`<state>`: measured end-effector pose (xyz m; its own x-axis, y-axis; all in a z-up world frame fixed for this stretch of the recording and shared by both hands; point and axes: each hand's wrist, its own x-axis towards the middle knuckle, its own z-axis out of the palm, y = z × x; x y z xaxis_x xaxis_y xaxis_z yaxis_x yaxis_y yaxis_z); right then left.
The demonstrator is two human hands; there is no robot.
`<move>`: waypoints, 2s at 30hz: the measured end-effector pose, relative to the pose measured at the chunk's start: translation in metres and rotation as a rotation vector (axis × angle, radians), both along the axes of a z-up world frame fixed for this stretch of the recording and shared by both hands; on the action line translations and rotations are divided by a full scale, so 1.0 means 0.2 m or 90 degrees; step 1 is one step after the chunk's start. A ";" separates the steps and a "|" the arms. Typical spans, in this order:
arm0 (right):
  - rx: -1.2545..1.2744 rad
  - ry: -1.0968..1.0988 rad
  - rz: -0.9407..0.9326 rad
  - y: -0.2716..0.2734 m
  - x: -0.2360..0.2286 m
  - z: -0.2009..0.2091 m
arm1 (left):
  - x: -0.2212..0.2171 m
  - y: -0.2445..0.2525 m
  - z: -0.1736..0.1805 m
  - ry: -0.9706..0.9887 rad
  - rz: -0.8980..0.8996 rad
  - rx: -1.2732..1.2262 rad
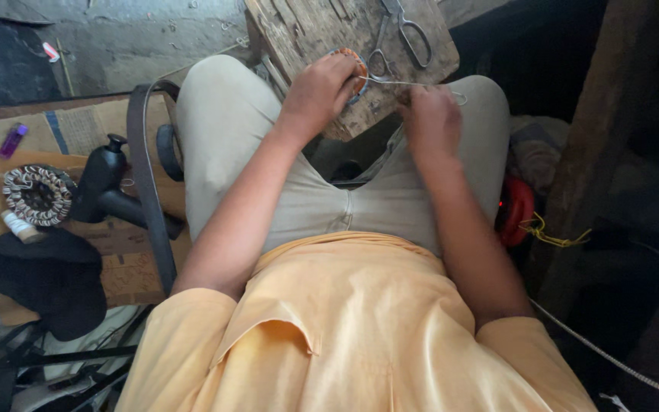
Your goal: The person sits on the floor and winds thin wire around a small toroidal core. They use their hands to wrap the wire and occasionally use scissors to cut the wire. The person continues winding the wire around the core throughout the video.
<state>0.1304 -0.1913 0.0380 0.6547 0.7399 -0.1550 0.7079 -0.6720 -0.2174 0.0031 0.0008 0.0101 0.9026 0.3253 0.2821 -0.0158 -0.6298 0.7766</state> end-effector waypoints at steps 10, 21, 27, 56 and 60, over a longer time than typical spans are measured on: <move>0.050 -0.070 0.039 -0.02 -0.02 -0.13 | 0.00 0.03 -0.06 -0.007 -0.030 -0.058; 0.144 0.017 -0.027 -0.02 0.00 -0.07 | 0.00 0.15 -0.13 0.025 -0.011 -0.326; 0.193 0.033 -0.012 -0.01 0.01 -0.08 | -0.01 0.16 -0.13 0.003 -0.011 -0.308; 0.382 0.153 0.071 0.16 -0.15 0.02 | -0.02 0.14 -0.12 -0.003 -0.035 -0.256; 0.351 0.171 0.032 0.20 -0.16 0.02 | 0.00 0.13 -0.12 -0.030 -0.042 -0.163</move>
